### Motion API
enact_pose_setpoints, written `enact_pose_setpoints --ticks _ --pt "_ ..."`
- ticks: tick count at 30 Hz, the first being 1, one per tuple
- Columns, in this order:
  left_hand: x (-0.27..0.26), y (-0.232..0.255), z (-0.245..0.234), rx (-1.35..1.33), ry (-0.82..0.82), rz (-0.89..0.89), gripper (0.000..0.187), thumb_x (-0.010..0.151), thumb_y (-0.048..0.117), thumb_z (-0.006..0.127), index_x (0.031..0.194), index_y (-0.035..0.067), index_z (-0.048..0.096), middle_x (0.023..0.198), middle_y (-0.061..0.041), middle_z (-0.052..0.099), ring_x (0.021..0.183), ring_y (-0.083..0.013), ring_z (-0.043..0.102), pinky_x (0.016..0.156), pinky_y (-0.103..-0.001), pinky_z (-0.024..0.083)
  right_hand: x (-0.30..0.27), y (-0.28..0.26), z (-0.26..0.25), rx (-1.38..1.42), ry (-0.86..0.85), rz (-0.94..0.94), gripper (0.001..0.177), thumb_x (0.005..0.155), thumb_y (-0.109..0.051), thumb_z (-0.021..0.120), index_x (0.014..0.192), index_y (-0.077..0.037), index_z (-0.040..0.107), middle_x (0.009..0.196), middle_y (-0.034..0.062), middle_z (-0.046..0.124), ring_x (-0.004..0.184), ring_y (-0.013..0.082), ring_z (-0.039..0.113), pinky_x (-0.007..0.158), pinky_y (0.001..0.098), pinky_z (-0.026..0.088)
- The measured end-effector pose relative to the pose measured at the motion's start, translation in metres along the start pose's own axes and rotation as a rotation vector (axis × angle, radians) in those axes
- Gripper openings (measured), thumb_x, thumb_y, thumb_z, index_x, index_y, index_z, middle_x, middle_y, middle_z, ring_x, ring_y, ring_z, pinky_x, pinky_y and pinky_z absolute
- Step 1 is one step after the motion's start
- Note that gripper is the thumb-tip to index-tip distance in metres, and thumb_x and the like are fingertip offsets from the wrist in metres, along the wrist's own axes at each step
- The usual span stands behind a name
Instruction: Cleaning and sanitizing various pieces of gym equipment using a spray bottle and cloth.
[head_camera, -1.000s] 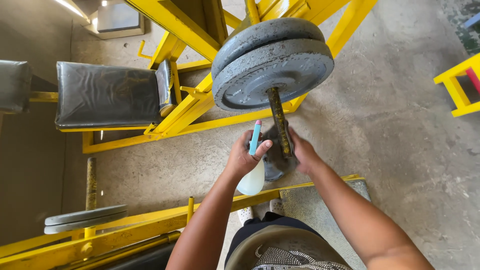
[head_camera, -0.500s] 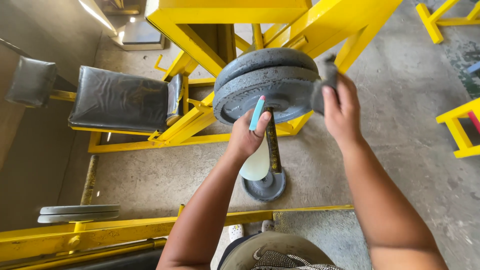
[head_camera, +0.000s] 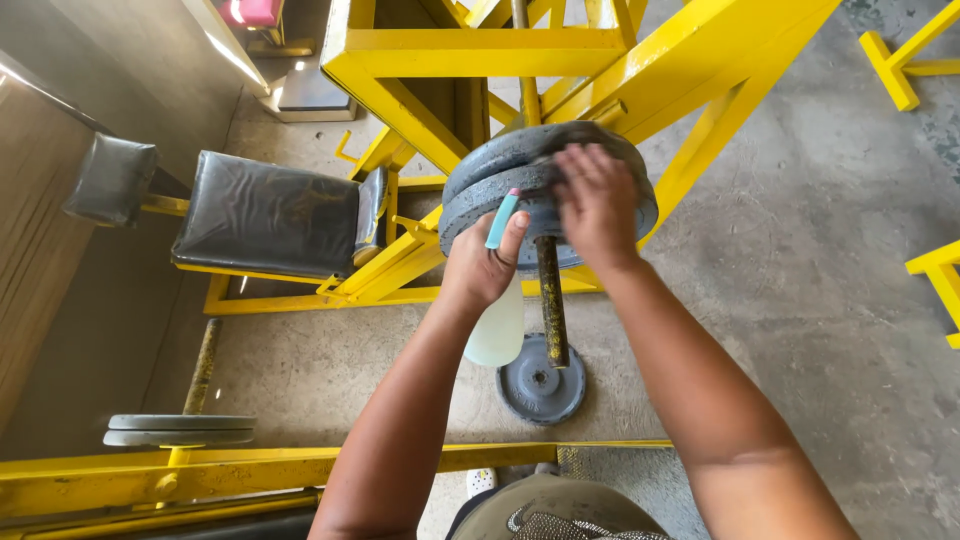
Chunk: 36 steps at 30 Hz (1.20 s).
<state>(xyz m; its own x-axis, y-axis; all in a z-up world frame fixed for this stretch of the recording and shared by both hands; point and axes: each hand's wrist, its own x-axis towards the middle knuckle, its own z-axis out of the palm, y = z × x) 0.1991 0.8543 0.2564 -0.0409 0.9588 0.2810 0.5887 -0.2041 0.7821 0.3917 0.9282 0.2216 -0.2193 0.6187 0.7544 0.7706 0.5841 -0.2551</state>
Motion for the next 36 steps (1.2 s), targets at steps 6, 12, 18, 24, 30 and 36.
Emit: enact_pose_setpoints --ticks 6,12,18,24,30,36 --pt "0.01 0.025 0.015 -0.017 -0.106 -0.068 0.076 0.093 0.072 0.044 0.097 0.001 0.072 0.09 -0.029 0.071 0.098 -0.0492 0.067 0.087 -0.049 0.052 -0.031 0.063 0.007 0.451 0.134 0.417 0.032 0.11 -0.016 0.055 0.139 -0.003 0.062 0.144 0.0175 0.06 0.133 0.0354 0.058 0.113 0.0425 0.044" --pt "0.028 0.029 0.031 0.017 -0.094 -0.07 0.076 0.096 0.071 0.042 0.099 0.003 0.074 0.09 -0.03 0.071 0.1 -0.0492 0.066 0.088 -0.05 0.053 -0.026 0.059 0.01 0.392 0.12 0.378 0.031 0.11 -0.016 0.056 0.137 -0.002 0.062 0.142 0.0178 0.061 0.134 0.0361 0.056 0.114 0.0412 0.043" --pt "0.015 0.023 0.017 0.03 -0.007 -0.058 0.076 0.094 0.072 0.043 0.103 0.003 0.072 0.092 -0.028 0.072 0.099 -0.0492 0.067 0.087 -0.052 0.052 0.003 0.008 0.011 0.032 0.026 0.137 0.033 0.103 -0.019 0.063 0.134 -0.007 0.067 0.143 0.013 0.062 0.139 0.0381 0.048 0.118 0.0542 0.032" --pt "0.002 0.005 0.0 0.115 0.096 0.076 0.076 0.098 0.071 0.04 0.108 0.003 0.071 0.109 -0.023 0.073 0.116 -0.0445 0.059 0.103 -0.048 0.048 0.018 -0.041 0.005 -0.032 -0.175 -0.123 0.039 0.097 -0.018 0.064 0.135 -0.013 0.068 0.147 0.0101 0.061 0.144 0.0345 0.045 0.121 0.0559 0.024" --pt "0.002 -0.006 0.005 0.065 0.125 0.121 0.078 0.096 0.074 0.044 0.108 0.003 0.072 0.125 -0.023 0.068 0.14 -0.0393 0.052 0.109 -0.047 0.043 -0.022 0.062 0.022 0.283 0.128 0.265 0.028 0.11 -0.024 0.061 0.133 -0.009 0.067 0.139 0.0141 0.064 0.131 0.0308 0.059 0.112 0.0455 0.048" --pt "-0.003 -0.004 0.007 0.092 0.095 0.099 0.075 0.095 0.073 0.048 0.106 0.002 0.071 0.124 -0.025 0.069 0.144 -0.0415 0.05 0.111 -0.048 0.045 -0.034 0.08 0.039 0.385 0.166 0.784 0.03 0.111 -0.029 0.054 0.126 -0.01 0.071 0.12 0.0109 0.072 0.101 0.0222 0.07 0.09 0.0402 0.057"
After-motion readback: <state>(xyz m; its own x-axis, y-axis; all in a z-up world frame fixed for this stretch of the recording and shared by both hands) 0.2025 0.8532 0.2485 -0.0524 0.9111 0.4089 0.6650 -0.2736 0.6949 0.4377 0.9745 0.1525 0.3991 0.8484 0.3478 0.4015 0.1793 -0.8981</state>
